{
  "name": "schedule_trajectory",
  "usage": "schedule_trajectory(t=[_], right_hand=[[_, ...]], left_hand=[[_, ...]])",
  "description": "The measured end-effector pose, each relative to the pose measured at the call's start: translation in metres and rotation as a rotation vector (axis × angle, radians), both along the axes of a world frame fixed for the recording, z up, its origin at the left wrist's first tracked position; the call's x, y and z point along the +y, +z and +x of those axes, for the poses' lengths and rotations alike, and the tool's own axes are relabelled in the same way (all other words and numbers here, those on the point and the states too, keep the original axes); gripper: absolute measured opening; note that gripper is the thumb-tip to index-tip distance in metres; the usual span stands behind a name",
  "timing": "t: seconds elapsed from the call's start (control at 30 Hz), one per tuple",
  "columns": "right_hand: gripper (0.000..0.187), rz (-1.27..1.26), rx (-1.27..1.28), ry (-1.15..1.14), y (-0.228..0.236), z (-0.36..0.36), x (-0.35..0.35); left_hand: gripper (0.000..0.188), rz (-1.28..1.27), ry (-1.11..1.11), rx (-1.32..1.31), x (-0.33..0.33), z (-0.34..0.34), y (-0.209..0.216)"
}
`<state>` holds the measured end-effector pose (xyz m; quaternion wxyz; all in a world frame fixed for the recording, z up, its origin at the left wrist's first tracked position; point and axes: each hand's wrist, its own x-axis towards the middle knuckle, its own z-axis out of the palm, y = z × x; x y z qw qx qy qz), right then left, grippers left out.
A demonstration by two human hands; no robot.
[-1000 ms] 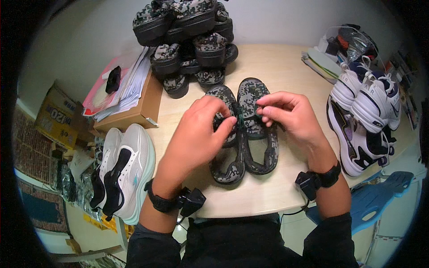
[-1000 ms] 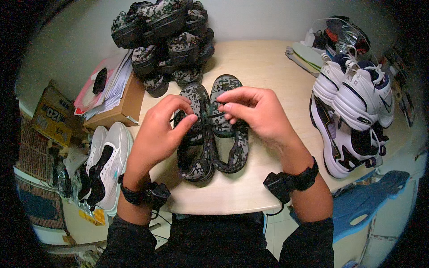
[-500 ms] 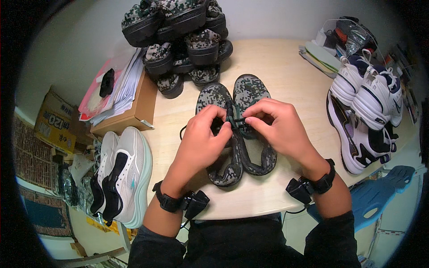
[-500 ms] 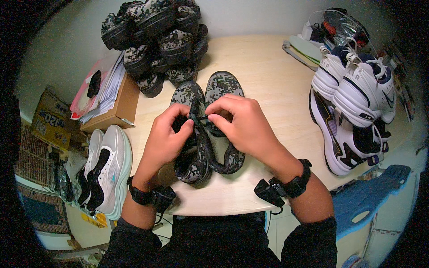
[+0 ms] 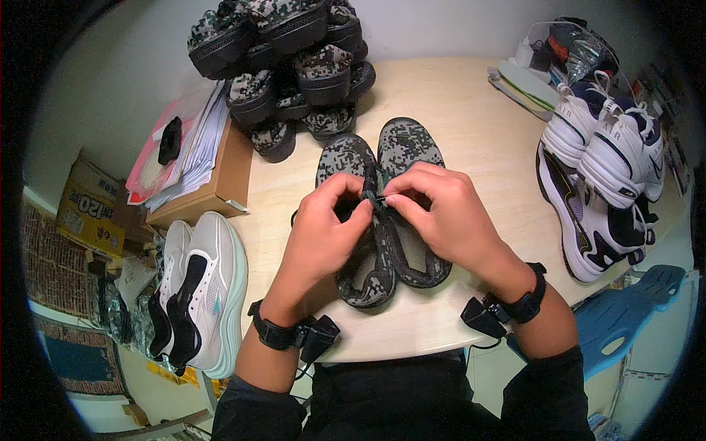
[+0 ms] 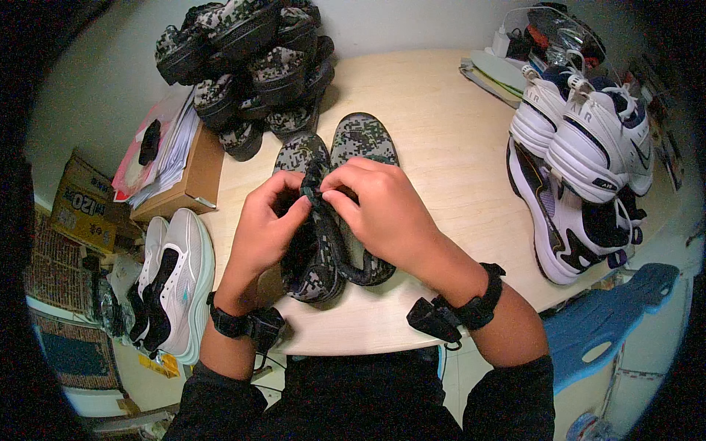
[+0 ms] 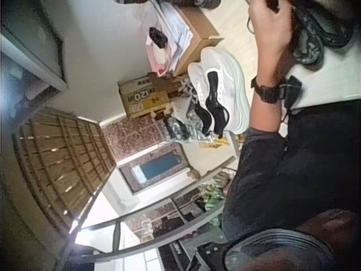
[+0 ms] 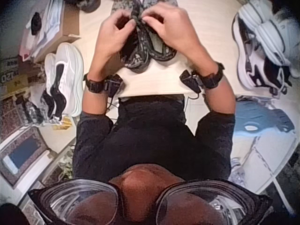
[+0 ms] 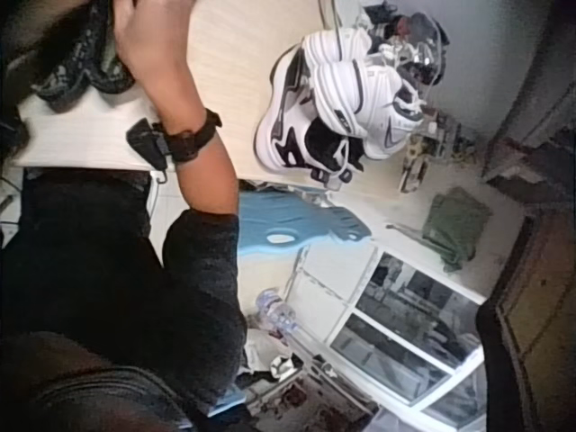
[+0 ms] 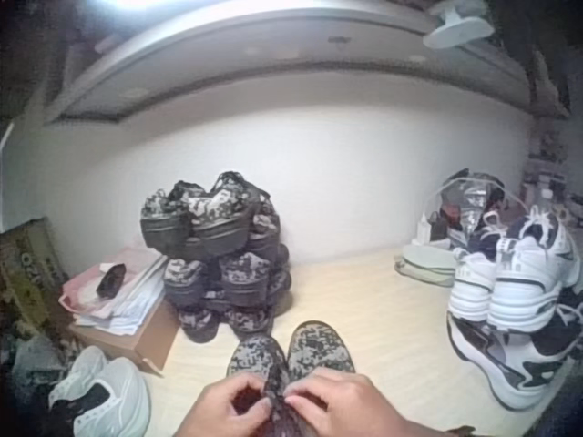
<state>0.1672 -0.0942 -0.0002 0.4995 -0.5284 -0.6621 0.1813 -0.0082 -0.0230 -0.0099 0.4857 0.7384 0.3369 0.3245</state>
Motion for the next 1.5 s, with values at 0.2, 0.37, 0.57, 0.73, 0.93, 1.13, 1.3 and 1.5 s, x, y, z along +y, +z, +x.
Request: schedule_trajectory(t=[0.2, 0.37, 0.57, 0.73, 0.93, 1.13, 1.3, 1.5], right_hand=[[0.008, 0.024, -0.025, -0.026, -0.0015, -0.0024, 0.0028], [0.008, 0.036, -0.069, -0.047, 0.0004, -0.0028, 0.001], [0.007, 0.149, -0.163, -0.075, 0.0002, -0.0055, 0.0012], [0.006, 0.182, -0.254, -0.096, 0.0032, -0.0076, 0.0003], [0.01, -0.079, 0.027, -0.022, 0.0027, -0.0035, 0.0045], [0.01, -0.058, -0.032, -0.127, 0.0022, -0.0028, 0.0018], [0.01, 0.03, -0.063, -0.097, -0.0033, -0.0017, 0.0016], [0.01, 0.025, -0.024, -0.067, -0.004, -0.0036, 0.005]], left_hand=[[0.014, 0.039, 0.0, -0.029, 0.0019, -0.0011, -0.0062], [0.014, 0.031, 0.009, -0.024, -0.0002, 0.0012, -0.0029], [0.015, 0.074, 0.021, -0.003, 0.0, 0.0015, -0.0032], [0.016, 0.086, 0.011, -0.02, 0.0004, 0.003, -0.0039], [0.016, 0.093, -0.001, -0.012, 0.0007, 0.0019, -0.0018], [0.016, 0.082, -0.013, -0.001, -0.0012, 0.001, 0.0023], [0.018, 0.096, -0.043, -0.045, -0.0002, 0.0015, -0.0005], [0.018, 0.129, -0.038, -0.026, -0.0006, 0.0003, 0.002]])
